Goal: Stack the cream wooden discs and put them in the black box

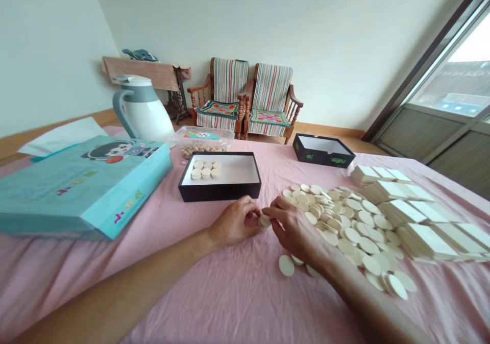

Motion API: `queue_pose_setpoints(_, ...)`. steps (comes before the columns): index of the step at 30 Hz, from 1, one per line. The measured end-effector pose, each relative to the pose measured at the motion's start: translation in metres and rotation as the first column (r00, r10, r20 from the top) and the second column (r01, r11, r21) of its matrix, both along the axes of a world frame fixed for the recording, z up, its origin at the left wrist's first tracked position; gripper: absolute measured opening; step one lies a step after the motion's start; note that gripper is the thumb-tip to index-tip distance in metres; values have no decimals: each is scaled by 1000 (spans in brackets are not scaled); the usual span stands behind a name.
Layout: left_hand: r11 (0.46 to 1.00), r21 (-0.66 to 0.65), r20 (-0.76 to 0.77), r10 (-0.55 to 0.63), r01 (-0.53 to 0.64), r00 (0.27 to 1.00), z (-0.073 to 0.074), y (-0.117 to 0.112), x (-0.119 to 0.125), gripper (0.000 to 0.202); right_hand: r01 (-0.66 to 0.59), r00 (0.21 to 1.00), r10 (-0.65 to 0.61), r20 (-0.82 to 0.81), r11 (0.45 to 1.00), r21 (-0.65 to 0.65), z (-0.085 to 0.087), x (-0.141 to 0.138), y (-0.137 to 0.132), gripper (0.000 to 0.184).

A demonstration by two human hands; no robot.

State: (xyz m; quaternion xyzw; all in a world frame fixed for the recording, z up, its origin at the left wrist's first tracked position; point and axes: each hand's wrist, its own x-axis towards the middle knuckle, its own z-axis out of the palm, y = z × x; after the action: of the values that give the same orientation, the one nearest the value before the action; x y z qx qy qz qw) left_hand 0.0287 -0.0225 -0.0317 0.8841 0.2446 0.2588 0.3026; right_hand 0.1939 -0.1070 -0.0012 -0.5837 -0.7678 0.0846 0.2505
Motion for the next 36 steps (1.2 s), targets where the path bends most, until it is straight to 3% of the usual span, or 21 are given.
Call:
queue_pose_setpoints(5,1000,-4,13,-1,1,1000,-3,0,0,23,-58,998,58,-23,998,-6,7,6,-4,31)
queue_pose_setpoints(9,1000,-27,-6,-3,2,1000,-3,2,-1,23,-2,999,2,-34,1000,-15,21,26,-5,32)
queue_pose_setpoints(13,999,-44,-26,-2,1,1000,-1,3,-2,30,11,997,4,73,980,-201,33,56,-13,19)
queue_pose_setpoints(16,997,-71,-7,5,-5,1000,1,3,-1,39,-8,989,59,136,937,-349,38,70,-24,23)
queue_pose_setpoints(20,997,-74,-4,3,-3,1000,2,3,-1,37,-17,973,106,204,918,-397,39,67,-32,29)
queue_pose_setpoints(26,996,-85,-6,7,-8,1000,0,3,0,29,0,961,96,260,938,-346,37,55,-30,19)
queue_pose_setpoints(32,994,-112,41,4,0,999,0,1,1,34,17,1000,-16,18,996,-92,26,42,-12,17)
queue_pose_setpoints(36,988,-140,104,87,-72,991,1,1,1,37,-4,994,6,-108,1000,17,11,24,0,21)
